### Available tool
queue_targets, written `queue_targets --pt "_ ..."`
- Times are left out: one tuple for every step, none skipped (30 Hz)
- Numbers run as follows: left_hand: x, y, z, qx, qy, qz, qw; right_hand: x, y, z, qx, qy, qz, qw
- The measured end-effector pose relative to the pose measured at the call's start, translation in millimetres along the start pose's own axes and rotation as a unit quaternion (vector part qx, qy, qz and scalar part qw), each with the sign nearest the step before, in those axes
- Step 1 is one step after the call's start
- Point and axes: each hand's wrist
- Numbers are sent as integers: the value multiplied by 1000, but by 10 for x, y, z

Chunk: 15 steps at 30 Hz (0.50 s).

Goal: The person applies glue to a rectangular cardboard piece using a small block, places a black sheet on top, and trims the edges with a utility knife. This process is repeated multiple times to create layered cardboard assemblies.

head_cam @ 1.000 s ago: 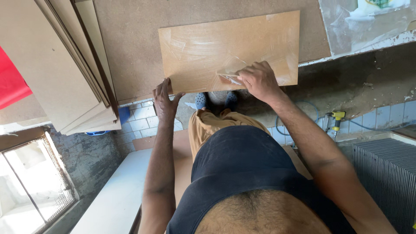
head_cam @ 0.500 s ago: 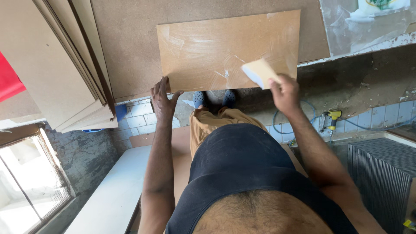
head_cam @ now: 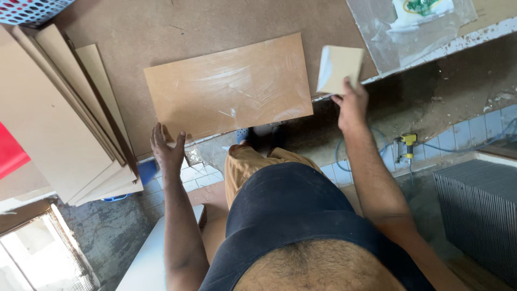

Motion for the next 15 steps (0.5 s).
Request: queue_targets --pt "-93 22 -27 -8 4 -6 1000 -87 -84 -154 14 30 -45 998" --pt "-169 62 -94 -17 -3 -11 1000 -175 -132 -254 25 58 -45 997" --pt "-222 122 -181 -30 -8 -16 999 -252 -191 -365 37 81 -43 995" --pt "-277 190 -299 -43 -12 -21 999 -344 -247 -440 52 69 -15 996" --pt "-331 266 -420 -9 6 -27 1000 -409 -268 -494 67 55 14 996" --pt "-378 342 -564 25 24 -34 999 -479 -277 -511 78 51 76 993" --pt "-421 409 -723 41 27 -27 998 -554 -271 -480 88 49 139 985" --pt "-462 469 -898 57 29 -21 998 -600 -244 -434 52 80 187 978" --pt "-496 534 -1096 95 43 -12 994 -653 -214 -343 13 114 233 966" --pt "-533 589 -1305 134 56 -3 989 -676 -171 -251 -9 132 246 960" --pt "-542 642 -1535 153 59 -5 986 -712 -136 -124 -32 155 258 953" --pt "-550 688 -1768 172 62 -7 983 -712 -82 -5 -30 154 242 958" --pt "-560 741 -2014 204 84 -17 975 -684 -26 85 -30 155 223 962" --pt "-574 788 -2264 236 104 -27 966 -652 35 186 -23 158 204 966" --pt "-580 835 -2536 253 112 -23 961 -625 101 321 -15 164 184 969"
Point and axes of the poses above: each hand's wrist, its own z-axis away from the middle knuckle, its own x-axis out of the palm, y = z × x, and after that the axes turned 4 degrees about -y, right-handed
